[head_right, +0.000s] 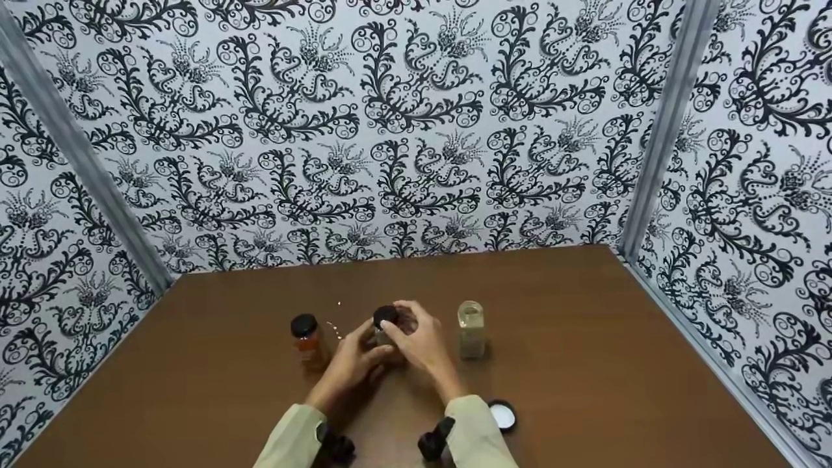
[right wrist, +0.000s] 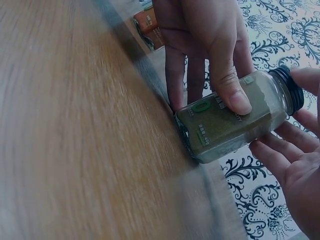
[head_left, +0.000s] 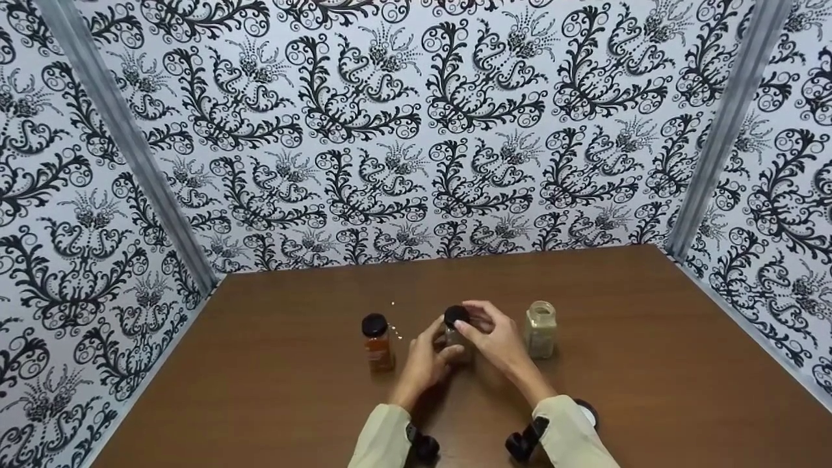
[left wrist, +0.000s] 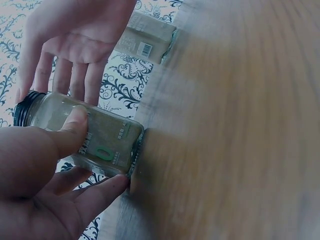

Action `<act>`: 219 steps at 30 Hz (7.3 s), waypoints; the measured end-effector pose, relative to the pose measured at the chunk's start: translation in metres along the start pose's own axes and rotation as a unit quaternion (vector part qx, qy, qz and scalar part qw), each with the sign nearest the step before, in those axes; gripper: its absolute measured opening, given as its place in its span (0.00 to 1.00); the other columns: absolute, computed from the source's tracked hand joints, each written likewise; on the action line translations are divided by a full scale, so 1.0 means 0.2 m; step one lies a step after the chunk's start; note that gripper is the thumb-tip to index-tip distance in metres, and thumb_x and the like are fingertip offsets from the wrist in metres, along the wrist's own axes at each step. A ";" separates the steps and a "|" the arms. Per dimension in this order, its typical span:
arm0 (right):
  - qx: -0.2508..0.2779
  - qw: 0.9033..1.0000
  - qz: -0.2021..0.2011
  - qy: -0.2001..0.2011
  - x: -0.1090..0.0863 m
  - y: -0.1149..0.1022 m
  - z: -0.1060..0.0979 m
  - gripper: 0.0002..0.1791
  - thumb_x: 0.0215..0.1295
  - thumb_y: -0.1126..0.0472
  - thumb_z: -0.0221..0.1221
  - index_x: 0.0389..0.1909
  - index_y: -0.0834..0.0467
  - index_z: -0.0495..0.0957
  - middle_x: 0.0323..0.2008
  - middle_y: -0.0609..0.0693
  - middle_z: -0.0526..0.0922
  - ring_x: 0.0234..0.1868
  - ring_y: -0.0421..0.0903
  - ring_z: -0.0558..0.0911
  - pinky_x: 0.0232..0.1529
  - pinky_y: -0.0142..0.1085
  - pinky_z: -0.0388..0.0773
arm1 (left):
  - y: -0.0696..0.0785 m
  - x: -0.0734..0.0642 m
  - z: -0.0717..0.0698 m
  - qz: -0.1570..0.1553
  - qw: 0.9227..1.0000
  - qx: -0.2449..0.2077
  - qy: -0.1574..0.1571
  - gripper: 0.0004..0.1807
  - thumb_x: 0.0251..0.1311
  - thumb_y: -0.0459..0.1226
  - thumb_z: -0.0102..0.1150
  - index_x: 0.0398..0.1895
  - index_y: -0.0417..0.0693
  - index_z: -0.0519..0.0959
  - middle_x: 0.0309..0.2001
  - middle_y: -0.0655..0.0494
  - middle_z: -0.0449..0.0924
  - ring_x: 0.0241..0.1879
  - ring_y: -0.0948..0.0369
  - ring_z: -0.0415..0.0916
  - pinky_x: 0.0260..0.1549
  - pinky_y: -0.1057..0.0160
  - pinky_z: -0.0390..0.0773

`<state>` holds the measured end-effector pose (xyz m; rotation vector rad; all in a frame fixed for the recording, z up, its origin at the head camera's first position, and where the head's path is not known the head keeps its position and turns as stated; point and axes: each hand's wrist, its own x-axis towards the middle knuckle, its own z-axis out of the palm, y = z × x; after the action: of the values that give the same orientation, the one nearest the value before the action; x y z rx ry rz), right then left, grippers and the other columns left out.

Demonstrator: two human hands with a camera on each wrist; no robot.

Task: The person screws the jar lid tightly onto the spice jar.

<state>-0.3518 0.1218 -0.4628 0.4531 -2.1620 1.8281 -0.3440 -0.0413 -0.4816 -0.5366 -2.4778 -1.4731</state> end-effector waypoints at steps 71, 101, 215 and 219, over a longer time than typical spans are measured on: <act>-0.044 0.999 -0.002 -0.005 -0.01 0.00 -0.01 0.18 0.66 0.62 0.64 0.57 0.56 0.81 0.55 0.59 0.85 0.55 0.55 0.85 0.57 0.42 0.80 | -0.02 0.00 0.00 0.023 1.000 -0.014 0.004 0.32 0.62 0.36 0.66 0.70 0.45 0.71 0.57 0.36 0.81 0.55 0.42 0.81 0.53 0.47 0.81; -0.036 0.999 -0.006 -0.001 -0.01 0.00 0.00 0.18 0.65 0.60 0.67 0.55 0.56 0.81 0.51 0.58 0.86 0.54 0.53 0.86 0.55 0.37 0.81 | 0.00 0.00 0.01 0.021 1.000 -0.007 0.020 0.33 0.60 0.37 0.67 0.69 0.42 0.71 0.56 0.36 0.81 0.56 0.43 0.81 0.56 0.46 0.79; -0.082 0.996 -0.017 -0.040 -0.03 0.00 0.01 0.24 0.71 0.58 0.60 0.66 0.56 0.73 0.63 0.62 0.77 0.60 0.63 0.80 0.61 0.53 0.77 | 0.00 -0.01 0.02 0.042 0.999 0.001 0.026 0.29 0.60 0.37 0.67 0.66 0.42 0.74 0.55 0.37 0.83 0.55 0.43 0.82 0.55 0.45 0.79; -0.078 0.996 -0.009 -0.050 -0.02 0.00 0.01 0.22 0.72 0.56 0.59 0.65 0.55 0.73 0.62 0.61 0.77 0.61 0.64 0.79 0.63 0.56 0.75 | 0.00 0.00 0.02 0.047 0.998 0.000 0.029 0.27 0.60 0.37 0.67 0.64 0.44 0.76 0.55 0.37 0.83 0.54 0.43 0.82 0.54 0.44 0.80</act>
<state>-0.3475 0.1207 -0.4650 0.5372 -2.3372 1.6449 -0.3433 -0.0383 -0.4843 -0.5924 -2.3744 -1.4312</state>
